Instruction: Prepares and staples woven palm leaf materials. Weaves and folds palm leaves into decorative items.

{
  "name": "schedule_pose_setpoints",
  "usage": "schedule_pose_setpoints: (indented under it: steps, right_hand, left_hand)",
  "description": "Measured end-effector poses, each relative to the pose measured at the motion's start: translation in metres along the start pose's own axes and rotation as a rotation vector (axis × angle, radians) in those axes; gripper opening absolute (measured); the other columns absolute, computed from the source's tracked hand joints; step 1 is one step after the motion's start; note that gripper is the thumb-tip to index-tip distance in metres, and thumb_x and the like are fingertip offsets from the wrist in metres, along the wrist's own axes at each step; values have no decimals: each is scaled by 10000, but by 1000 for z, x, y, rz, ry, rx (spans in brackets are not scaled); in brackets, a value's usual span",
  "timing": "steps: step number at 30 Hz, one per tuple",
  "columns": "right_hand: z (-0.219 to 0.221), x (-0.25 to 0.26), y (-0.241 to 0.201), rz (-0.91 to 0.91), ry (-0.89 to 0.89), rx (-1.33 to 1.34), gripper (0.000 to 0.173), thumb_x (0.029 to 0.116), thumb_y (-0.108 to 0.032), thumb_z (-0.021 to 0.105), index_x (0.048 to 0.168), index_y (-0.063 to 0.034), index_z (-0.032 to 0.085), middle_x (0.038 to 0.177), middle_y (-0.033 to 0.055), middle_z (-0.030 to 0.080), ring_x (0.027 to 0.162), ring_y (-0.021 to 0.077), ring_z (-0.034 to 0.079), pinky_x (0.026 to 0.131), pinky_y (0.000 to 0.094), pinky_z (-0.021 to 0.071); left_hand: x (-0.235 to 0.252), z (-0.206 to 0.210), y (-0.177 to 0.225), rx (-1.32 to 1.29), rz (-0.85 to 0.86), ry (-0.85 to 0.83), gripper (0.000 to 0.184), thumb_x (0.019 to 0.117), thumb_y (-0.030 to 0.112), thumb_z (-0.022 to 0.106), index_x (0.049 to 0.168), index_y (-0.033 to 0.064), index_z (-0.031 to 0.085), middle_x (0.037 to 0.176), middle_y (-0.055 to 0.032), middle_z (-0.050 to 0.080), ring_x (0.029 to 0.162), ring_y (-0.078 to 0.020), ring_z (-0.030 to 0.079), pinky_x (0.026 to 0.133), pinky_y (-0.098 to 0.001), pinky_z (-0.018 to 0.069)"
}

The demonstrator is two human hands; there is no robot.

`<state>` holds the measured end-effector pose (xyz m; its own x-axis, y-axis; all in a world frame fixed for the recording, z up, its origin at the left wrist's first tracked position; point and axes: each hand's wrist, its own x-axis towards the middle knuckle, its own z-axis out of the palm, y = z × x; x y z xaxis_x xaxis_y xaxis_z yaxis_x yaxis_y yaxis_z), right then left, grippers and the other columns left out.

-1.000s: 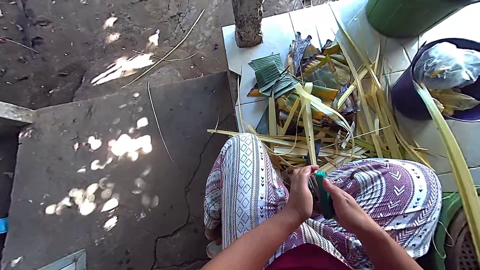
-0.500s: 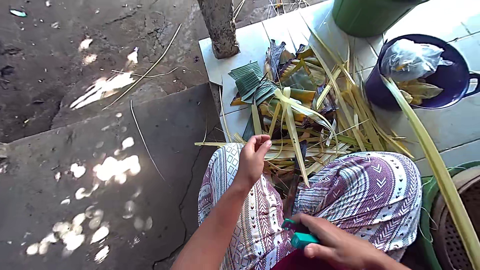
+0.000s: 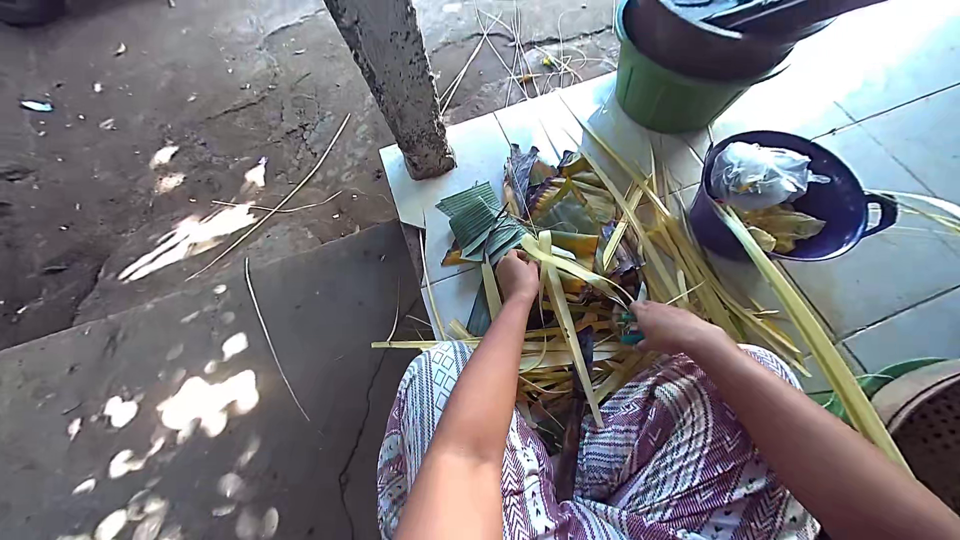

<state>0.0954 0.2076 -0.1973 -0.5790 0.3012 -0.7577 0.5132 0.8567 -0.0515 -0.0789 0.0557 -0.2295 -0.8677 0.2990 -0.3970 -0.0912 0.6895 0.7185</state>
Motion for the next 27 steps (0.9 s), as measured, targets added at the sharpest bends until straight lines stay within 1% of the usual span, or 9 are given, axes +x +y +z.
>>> schedule_pose_setpoints:
  steps: [4, 8, 10, 14, 17, 20, 22, 24, 27]
  right_hand:
    - [-27, -27, -22, -9, 204, 116, 440, 1005, -293, 664, 1320, 9, 605, 1314, 240, 611, 1227, 432, 590, 996, 630, 459]
    - [-32, -24, -27, -185, 426, 355, 331, 990, -258, 697, 1223, -26, 655, 1184, 178, 676, 1090, 358, 661, 948, 599, 503]
    - [-30, -24, -28, -249, 493, 425, 305, 980, -223, 711, 1209, -27, 662, 1184, 173, 674, 1064, 343, 676, 936, 583, 525]
    - [-24, -39, -21, -411, 654, 622, 249, 962, -135, 725, 1166, -5, 669, 1155, 171, 673, 1044, 290, 680, 918, 489, 561]
    - [-24, -61, -23, -499, 752, 746, 199, 969, -101, 697, 1144, -8, 674, 1113, 139, 687, 1036, 234, 683, 912, 437, 566]
    - [-29, -92, -38, -579, 748, 890, 252, 978, -187, 686, 1184, -49, 643, 1117, 70, 712, 1026, 154, 699, 903, 374, 578]
    - [-32, -113, -50, -656, 839, 945, 348, 949, -275, 694, 1224, -85, 598, 1104, 18, 723, 1008, 104, 704, 869, 319, 587]
    - [-39, -135, -59, -754, 1059, 963, 334, 948, -322, 682, 1178, -98, 591, 1027, -35, 707, 943, 49, 696, 817, 259, 601]
    - [-58, -162, -59, -875, 1202, 815, 424, 994, -397, 622, 1255, -65, 575, 1177, 7, 647, 1111, 73, 625, 952, 300, 540]
  left_hand:
    - [15, 7, 3, 88, -33, -29, 358, 987, 237, 670, 1305, 74, 666, 1397, -242, 551, 1306, -395, 528, 1069, -558, 434]
    - [21, 13, 8, 84, -5, -81, 384, 953, 203, 708, 1311, 73, 655, 1392, -270, 538, 1306, -436, 505, 1064, -595, 415]
    - [18, 12, 13, 37, 42, -101, 364, 961, 219, 724, 1269, 36, 656, 1309, -249, 598, 1254, -413, 548, 1044, -587, 434]
    - [-10, -10, 25, -99, 191, -104, 272, 960, 177, 726, 1107, -42, 660, 1039, -208, 675, 1004, -329, 650, 930, -525, 501]
    - [-42, -39, 35, -243, 383, -60, 206, 950, 103, 717, 1053, -53, 630, 914, -150, 653, 833, -226, 643, 805, -422, 538]
    - [-85, -70, 55, -460, 615, -22, 172, 901, -14, 704, 1039, -35, 604, 874, -74, 647, 749, -94, 640, 713, -274, 565]
    - [-115, -87, 70, -532, 804, 6, 223, 879, -42, 707, 1072, -21, 597, 899, -48, 687, 769, -56, 670, 723, -231, 581]
    - [-142, -102, 82, -506, 1014, 84, 223, 885, -22, 696, 1090, -31, 608, 919, -35, 709, 808, -33, 680, 758, -206, 579]
    - [-172, -125, 95, -345, 1317, 291, 146, 928, 18, 678, 1046, -65, 658, 919, -84, 716, 831, -49, 680, 776, -203, 569]
